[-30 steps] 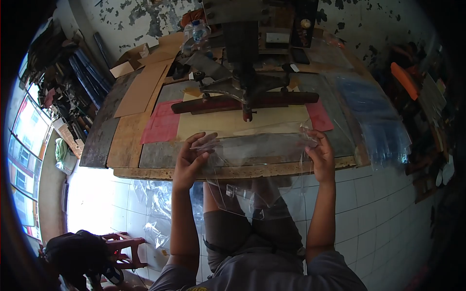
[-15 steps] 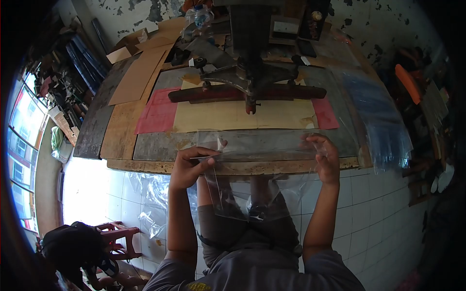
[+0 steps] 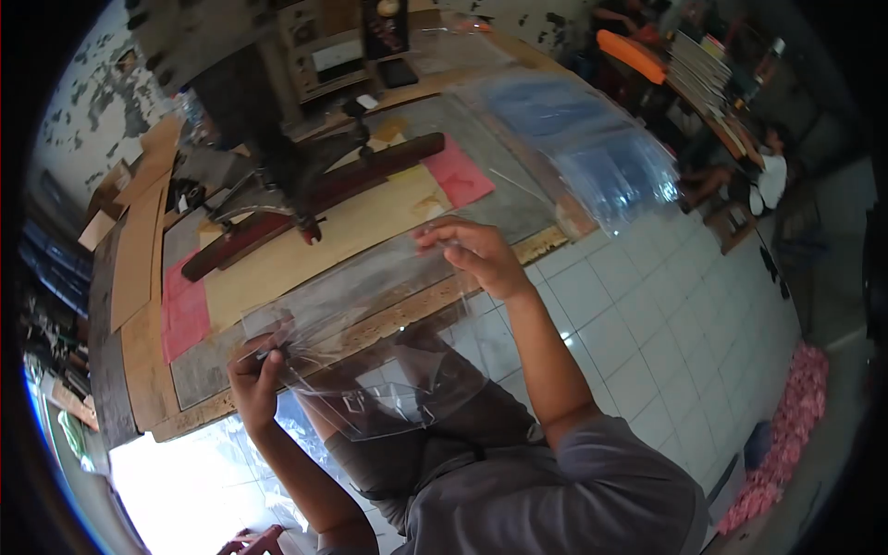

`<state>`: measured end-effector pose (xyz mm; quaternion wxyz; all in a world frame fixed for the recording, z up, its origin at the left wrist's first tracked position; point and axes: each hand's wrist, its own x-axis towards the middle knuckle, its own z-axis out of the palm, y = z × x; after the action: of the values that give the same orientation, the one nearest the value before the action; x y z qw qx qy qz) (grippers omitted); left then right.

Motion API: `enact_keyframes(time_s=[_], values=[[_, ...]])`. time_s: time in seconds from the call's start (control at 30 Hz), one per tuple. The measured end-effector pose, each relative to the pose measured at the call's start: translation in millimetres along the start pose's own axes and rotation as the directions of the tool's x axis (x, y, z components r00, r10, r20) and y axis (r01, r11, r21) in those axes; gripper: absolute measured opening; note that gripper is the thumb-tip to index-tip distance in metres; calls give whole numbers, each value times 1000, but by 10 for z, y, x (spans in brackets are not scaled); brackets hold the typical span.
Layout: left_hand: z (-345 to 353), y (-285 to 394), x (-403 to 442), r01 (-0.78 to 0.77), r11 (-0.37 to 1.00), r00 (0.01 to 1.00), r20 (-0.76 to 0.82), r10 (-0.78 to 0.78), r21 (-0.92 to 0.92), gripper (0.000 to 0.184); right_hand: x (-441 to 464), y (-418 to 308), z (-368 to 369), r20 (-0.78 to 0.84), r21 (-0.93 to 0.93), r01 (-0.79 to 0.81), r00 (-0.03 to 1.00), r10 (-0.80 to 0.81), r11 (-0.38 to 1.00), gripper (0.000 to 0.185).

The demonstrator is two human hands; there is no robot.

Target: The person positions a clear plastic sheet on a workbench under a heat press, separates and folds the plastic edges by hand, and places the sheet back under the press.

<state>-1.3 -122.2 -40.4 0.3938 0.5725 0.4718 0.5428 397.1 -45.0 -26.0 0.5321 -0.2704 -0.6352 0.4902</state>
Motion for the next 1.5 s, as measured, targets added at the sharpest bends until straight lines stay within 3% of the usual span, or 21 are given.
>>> enact_keyframes(time_s=[0.23, 0.33, 0.4, 0.53, 0.63, 0.73, 0.83, 0.9, 0.97, 1.0, 1.03, 1.07, 1.1, 1.2, 1.3, 1.4, 1.43, 1.5], values=[[46, 32, 5, -69, 984, 997, -22, 74, 167, 41, -35, -81, 32, -20, -86, 28, 999, -29, 996, 51], [103, 99, -5, -61, 975, 996, -50, 74, 212, 42, -26, 21, 8, -10, -124, 130, 991, -133, 984, 47], [60, 86, -33, -16, 973, 996, -81, 36, 230, 45, -60, -1, 25, -26, -59, 98, 995, -100, 993, 41], [93, 11, -41, -116, 983, 983, -123, 134, 144, 44, -76, -21, 65, -62, 129, 90, 995, -82, 988, 28], [119, -31, -53, -148, 983, 975, -152, 163, 106, 44, -84, 58, 36, -88, 131, 75, 994, -63, 989, 22], [159, -89, -92, -149, 987, 956, -262, 130, -53, 41, -96, -20, 134, -227, -1, 91, 970, -89, 996, 19], [64, -138, -243, -225, 968, 903, -397, 164, -112, 40, -299, -446, 396, -360, -501, 209, 832, -422, 840, 21], [91, -62, -392, -272, 935, 848, -516, 122, -226, 42, -663, -725, 632, -371, -480, 252, 809, -455, 840, 25], [328, 264, -492, -335, 873, 778, -627, 44, -355, 43, -1160, -559, 815, 7, -390, 498, 843, -538, 775, 24], [484, 399, -531, -349, 848, 746, -666, -6, -399, 43, -1233, -743, 960, 336, -319, 532, 837, -431, 784, 22], [623, 500, -567, -369, 818, 710, -702, -58, -442, 43, -1285, -795, 1223, 285, -231, 589, 802, -525, 775, 19], [679, 542, -584, -392, 784, 674, -731, -111, -481, 43, -1361, -752, 1341, 451, -227, 503, 813, -367, 834, 18], [631, 412, -712, -407, 747, 827, -560, 56, -525, 44, -1441, -700, 1431, 599, -242, 409, 777, -196, 880, 18], [1187, 667, -811, -322, 728, 774, -611, -166, -605, 64, -1702, -341, 1570, 390, -277, 157, 920, -38, 948, 13], [1414, 492, -1114, -187, 799, 897, -432, -99, -572, 65, -1790, -235, 1510, 36, -216, -107, 992, 117, 971, 9], [1588, 262, -1302, -99, 874, 929, -359, -90, -476, 65, -1829, -232, 1400, -176, -411, 61, 974, -145, 909, 13], [1639, 265, -1347, -83, 870, 933, -344, -103, -487, 67, -1804, -254, 1373, -197, -505, 117, 949, -246, 855, 18], [1655, 294, -1357, -84, 853, 940, -325, -104, -516, 67, -1772, -313, 1400, -109, -536, 165, 959, -262, 828, 23]])
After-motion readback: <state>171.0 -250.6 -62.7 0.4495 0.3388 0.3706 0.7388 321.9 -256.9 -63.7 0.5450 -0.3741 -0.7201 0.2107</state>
